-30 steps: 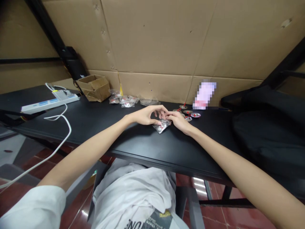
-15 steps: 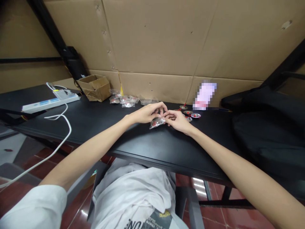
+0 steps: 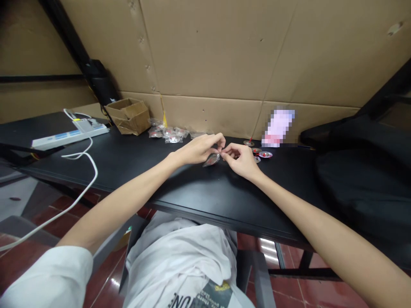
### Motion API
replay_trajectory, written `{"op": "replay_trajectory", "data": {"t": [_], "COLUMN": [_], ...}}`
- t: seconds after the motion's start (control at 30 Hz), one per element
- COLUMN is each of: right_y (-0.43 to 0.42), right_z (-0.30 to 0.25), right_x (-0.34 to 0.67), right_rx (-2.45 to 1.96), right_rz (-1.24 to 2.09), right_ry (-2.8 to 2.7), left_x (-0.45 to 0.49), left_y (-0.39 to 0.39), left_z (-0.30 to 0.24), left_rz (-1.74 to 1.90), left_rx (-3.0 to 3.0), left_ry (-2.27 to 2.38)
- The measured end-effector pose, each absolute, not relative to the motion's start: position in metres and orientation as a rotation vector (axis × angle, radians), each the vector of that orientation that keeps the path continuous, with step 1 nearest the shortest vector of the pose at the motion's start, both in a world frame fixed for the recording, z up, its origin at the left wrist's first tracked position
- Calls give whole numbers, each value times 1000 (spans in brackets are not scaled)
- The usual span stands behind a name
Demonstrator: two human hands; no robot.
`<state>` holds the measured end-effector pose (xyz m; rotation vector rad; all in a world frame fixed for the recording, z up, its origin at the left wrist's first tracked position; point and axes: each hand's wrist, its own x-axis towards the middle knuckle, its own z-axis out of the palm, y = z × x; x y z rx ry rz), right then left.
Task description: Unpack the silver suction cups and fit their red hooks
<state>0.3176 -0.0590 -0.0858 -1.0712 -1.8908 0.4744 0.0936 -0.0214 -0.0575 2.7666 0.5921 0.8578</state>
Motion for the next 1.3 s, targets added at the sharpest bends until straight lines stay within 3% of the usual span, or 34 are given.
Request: {"op": "replay_trajectory", "data": {"t": [0.2,0.7,1.3], "right_y": [-67,-67,-55], "right_z": [-80,-84,-93], "right_x": [321,321,323], "right_rx": [-1042,-1058,-1154], "right_rz": [23,31,372], "right_ry": [-1838,-1834,-1959], "left_x": [101,103,101], "left_y": [-26,-13,-21], "left_z": [-62,-67,-70], "left_rz": [1145,1076,1072], "left_rx": [2492,2158,2453], "left_ry": [533,670,736]}}
